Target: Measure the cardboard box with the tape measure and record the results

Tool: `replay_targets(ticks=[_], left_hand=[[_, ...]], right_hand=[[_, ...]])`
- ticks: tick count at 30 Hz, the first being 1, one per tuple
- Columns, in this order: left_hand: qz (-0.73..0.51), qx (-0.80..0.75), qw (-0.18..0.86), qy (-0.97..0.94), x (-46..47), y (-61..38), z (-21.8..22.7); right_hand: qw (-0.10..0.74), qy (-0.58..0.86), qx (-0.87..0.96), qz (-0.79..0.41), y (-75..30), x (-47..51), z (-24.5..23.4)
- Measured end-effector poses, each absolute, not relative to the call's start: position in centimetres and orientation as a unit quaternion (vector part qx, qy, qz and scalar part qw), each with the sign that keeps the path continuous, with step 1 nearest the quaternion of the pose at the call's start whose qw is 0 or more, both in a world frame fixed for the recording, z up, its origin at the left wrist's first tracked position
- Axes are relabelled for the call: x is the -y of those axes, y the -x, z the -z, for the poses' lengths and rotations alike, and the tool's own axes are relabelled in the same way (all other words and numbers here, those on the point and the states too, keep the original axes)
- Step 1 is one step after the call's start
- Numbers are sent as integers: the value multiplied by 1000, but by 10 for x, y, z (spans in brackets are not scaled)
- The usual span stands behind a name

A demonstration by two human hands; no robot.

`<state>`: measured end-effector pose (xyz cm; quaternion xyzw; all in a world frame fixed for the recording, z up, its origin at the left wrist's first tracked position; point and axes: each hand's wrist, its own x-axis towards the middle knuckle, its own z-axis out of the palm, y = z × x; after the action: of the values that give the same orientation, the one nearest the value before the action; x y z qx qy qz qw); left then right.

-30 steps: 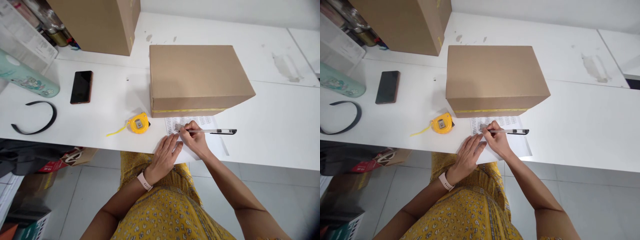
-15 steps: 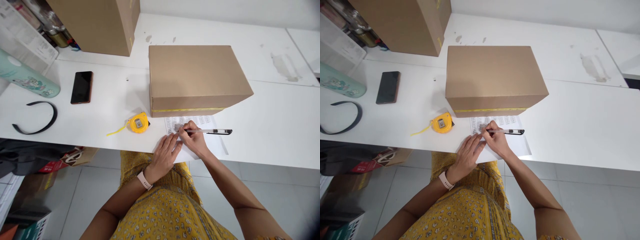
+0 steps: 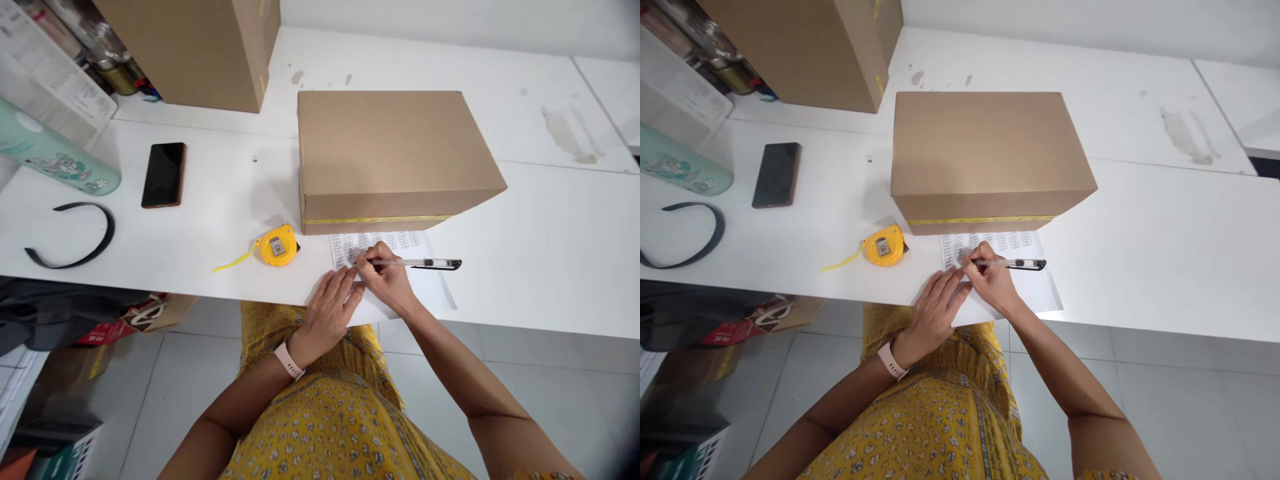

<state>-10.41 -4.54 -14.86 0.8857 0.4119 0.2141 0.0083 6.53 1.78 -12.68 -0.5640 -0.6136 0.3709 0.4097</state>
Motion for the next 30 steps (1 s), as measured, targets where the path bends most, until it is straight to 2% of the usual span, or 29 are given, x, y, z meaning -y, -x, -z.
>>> replay_targets(ticks=[30], left_hand=[[-234,-408,0,-882,45,104,147]], right_hand=[[402,565,622,-364,-66,-17,128]])
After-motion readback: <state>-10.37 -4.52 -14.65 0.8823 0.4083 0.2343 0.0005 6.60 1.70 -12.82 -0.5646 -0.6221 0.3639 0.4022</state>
